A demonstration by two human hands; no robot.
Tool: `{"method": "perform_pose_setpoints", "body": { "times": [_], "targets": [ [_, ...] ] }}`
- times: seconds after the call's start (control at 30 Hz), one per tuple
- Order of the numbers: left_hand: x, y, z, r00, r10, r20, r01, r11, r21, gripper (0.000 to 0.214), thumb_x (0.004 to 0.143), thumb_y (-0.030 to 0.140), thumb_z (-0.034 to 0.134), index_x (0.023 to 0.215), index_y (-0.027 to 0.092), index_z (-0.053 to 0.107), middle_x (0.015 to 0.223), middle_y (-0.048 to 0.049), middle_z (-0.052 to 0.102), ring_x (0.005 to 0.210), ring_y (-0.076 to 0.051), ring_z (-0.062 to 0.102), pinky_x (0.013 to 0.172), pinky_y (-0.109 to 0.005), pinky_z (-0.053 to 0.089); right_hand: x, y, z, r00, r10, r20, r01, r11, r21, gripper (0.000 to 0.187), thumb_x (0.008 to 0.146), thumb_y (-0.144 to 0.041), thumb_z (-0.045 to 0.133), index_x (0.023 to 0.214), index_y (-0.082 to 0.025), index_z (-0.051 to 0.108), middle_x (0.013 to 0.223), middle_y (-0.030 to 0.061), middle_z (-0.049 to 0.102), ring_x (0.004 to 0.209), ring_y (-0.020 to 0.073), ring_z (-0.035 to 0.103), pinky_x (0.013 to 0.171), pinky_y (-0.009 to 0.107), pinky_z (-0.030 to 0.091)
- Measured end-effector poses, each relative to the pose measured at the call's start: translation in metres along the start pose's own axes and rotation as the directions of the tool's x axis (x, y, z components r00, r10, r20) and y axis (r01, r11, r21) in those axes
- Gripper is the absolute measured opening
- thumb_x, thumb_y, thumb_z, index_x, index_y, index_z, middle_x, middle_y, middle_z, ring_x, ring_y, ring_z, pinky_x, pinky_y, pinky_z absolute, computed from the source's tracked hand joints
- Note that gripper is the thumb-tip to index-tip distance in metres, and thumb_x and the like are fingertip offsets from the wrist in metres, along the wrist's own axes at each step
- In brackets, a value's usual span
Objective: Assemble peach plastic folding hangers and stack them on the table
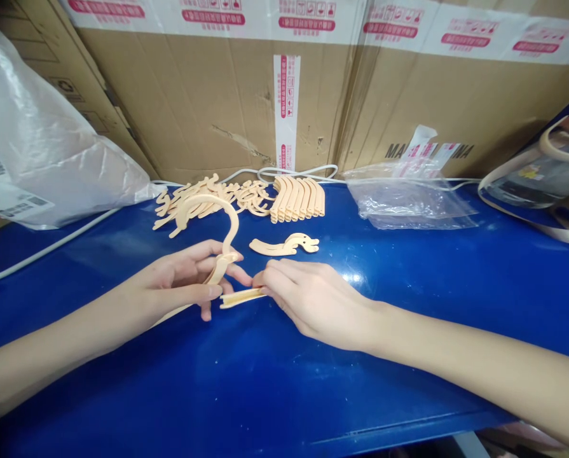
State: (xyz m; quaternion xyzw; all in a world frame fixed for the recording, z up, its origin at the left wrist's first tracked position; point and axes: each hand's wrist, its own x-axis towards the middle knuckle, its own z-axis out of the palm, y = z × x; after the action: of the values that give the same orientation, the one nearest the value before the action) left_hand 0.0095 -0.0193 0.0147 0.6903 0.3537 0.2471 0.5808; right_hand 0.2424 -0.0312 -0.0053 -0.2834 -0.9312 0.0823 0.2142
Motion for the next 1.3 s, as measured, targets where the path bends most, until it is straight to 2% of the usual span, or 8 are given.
{"method": "perform_pose_setpoints", "body": {
  "times": [0.17,0.23,0.33,0.47,0.57,0.83,1.13,1.3],
  "targets": [
    [-0.0008,0.0043,0.0054,0.995,-0.072,-0.073,0.072,0.997,0.007,0.026,0.093,0.031,0.042,0.109,0.014,0.053,0.07,-0.0012,0.061,0.046,-0.008,0.049,0.036,-0.017,0.04,-0.0019,-0.0005,-0.0009,0.993,0.118,0.009,-0.118,0.993,-0.029,0.023,0.1,-0.02,0.031,0.105,-0.016,0.053,0.068,0.0003,0.064,0.047,0.011,0.051,0.046,0.024,0.034],
    [-0.0011,0.0049,0.0067,0.988,-0.084,-0.133,0.084,0.996,-0.003,0.032,0.097,0.04,0.038,0.104,0.014,0.055,0.066,0.0001,0.059,0.039,-0.005,0.039,0.034,-0.017,0.033,-0.0015,-0.0016,-0.002,0.99,0.142,-0.017,-0.142,0.99,0.001,0.025,0.102,-0.027,0.031,0.103,-0.016,0.054,0.06,-0.002,0.061,0.043,0.0099,0.049,0.044,0.023,0.032],
    [-0.0009,0.0055,0.0057,0.981,-0.101,-0.167,0.111,0.992,0.055,0.039,0.098,0.043,0.033,0.101,0.013,0.059,0.067,-0.0016,0.063,0.037,-0.005,0.039,0.034,-0.018,0.035,-0.001,-0.0027,-0.0033,0.991,0.131,-0.031,-0.128,0.989,0.067,0.027,0.1,-0.039,0.039,0.098,-0.017,0.055,0.061,-0.0021,0.063,0.045,0.0097,0.053,0.046,0.022,0.034],
    [-0.0005,0.0048,0.0024,0.983,-0.13,-0.128,0.148,0.979,0.143,0.041,0.098,0.039,0.035,0.101,0.013,0.066,0.069,-0.0053,0.068,0.05,-0.012,0.058,0.046,-0.023,0.051,-0.0012,-0.0024,-0.003,0.994,0.112,0.014,-0.112,0.992,0.053,0.028,0.098,-0.04,0.045,0.089,-0.018,0.059,0.072,0.0013,0.068,0.056,0.0117,0.06,0.05,0.024,0.035],
    [-0.0013,0.0034,0.0015,0.984,-0.142,-0.109,0.154,0.981,0.119,0.041,0.097,0.038,0.037,0.108,0.014,0.068,0.079,-0.0088,0.072,0.059,-0.015,0.064,0.052,-0.025,0.055,-0.0012,-0.0016,-0.0019,0.992,0.124,0.0,-0.124,0.992,0.021,0.031,0.099,-0.039,0.045,0.089,-0.017,0.064,0.073,0.0019,0.068,0.06,0.0119,0.061,0.053,0.025,0.037],
    [-0.007,0.0022,0.0037,0.951,-0.297,0.082,0.308,0.908,-0.284,0.043,0.094,0.043,0.053,0.128,0.018,0.06,0.052,-0.0012,0.064,0.04,-0.008,0.056,0.042,-0.013,0.046,-0.0008,-0.002,-0.0004,0.99,-0.028,-0.137,0.0,0.978,-0.207,0.027,0.096,-0.035,0.051,0.101,-0.016,0.07,0.066,-0.0011,0.061,0.058,0.0118,0.055,0.055,0.026,0.038],
    [-0.0054,0.0038,0.0027,0.941,-0.29,0.173,0.335,0.865,-0.373,0.037,0.093,0.037,0.058,0.123,0.017,0.065,0.057,-0.0037,0.067,0.044,-0.01,0.06,0.041,-0.014,0.051,-0.0022,-0.0055,-0.0006,0.977,-0.111,-0.182,0.047,0.944,-0.327,0.025,0.096,-0.033,0.052,0.09,-0.015,0.069,0.066,-0.0015,0.061,0.058,0.0112,0.054,0.056,0.026,0.039],
    [-0.007,0.0007,0.0029,0.943,-0.297,0.148,0.332,0.859,-0.389,0.036,0.092,0.034,0.06,0.125,0.019,0.063,0.063,-0.0029,0.069,0.044,-0.009,0.061,0.043,-0.015,0.052,-0.0003,-0.0067,-0.0014,0.973,-0.135,-0.185,0.062,0.933,-0.356,0.027,0.096,-0.033,0.052,0.088,-0.015,0.07,0.063,-0.0018,0.06,0.057,0.0107,0.054,0.055,0.026,0.039]
  ]
}}
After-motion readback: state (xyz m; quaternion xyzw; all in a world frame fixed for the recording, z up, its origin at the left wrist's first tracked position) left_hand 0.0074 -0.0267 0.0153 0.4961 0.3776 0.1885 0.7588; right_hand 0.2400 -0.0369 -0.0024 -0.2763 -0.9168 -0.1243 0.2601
